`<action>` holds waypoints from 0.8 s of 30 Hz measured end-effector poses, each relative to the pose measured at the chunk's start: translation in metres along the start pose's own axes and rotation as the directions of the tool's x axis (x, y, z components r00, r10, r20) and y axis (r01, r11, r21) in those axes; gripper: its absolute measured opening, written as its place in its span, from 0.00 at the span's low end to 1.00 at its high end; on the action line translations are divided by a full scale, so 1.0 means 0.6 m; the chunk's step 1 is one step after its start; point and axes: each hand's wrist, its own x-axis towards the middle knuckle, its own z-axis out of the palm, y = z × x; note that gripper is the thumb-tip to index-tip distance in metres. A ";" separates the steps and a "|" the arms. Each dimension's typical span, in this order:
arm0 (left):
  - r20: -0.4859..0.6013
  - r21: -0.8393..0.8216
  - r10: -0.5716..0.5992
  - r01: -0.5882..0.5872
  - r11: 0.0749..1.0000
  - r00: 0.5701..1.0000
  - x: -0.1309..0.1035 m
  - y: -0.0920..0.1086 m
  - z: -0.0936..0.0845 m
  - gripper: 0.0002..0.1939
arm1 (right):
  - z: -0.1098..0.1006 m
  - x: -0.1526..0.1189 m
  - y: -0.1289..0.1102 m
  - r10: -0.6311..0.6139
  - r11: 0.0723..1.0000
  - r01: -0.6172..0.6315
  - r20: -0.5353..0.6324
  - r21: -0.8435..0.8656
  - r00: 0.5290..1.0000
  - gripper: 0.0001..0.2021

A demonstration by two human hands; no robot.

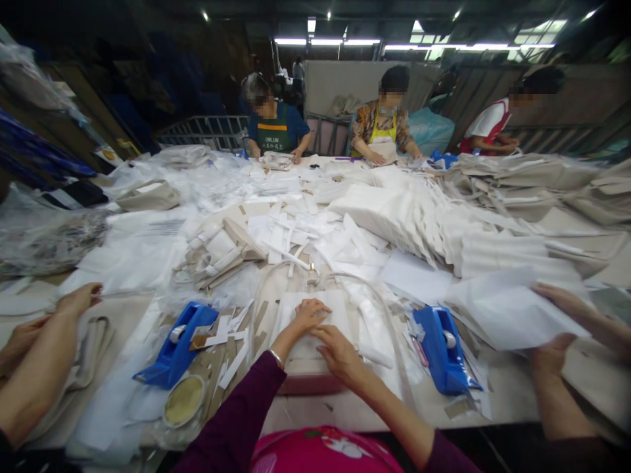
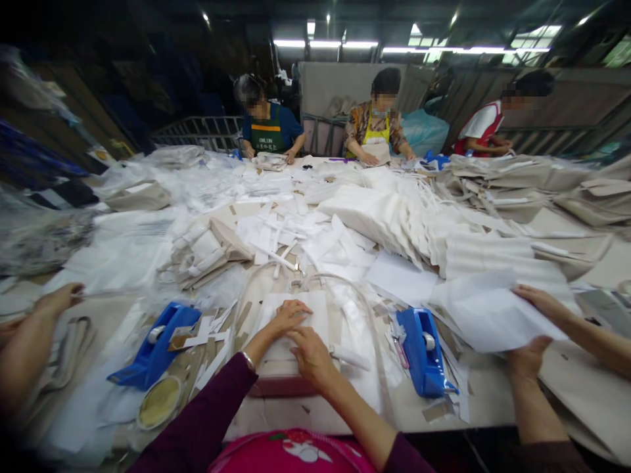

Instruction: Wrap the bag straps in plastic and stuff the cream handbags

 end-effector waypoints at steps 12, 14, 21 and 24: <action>-0.047 0.323 0.010 0.005 0.946 0.999 -0.004 0.004 0.027 0.24 | -0.044 -0.112 0.120 0.499 0.852 -0.359 -0.383 0.380 0.777 0.15; -0.068 0.378 -0.001 0.026 0.925 0.998 -0.005 0.006 0.031 0.24 | -0.048 -0.112 0.146 0.542 0.836 -0.415 -0.416 0.359 0.730 0.15; -0.095 0.417 0.002 0.038 0.908 0.996 -0.004 0.013 0.038 0.22 | -0.104 -0.092 0.250 0.679 0.627 -0.778 -0.455 -0.049 0.576 0.17; -0.097 0.423 -0.010 0.050 0.905 0.995 -0.003 0.014 0.038 0.22 | -0.114 -0.073 0.277 0.788 0.509 -0.851 -0.325 -0.133 0.522 0.19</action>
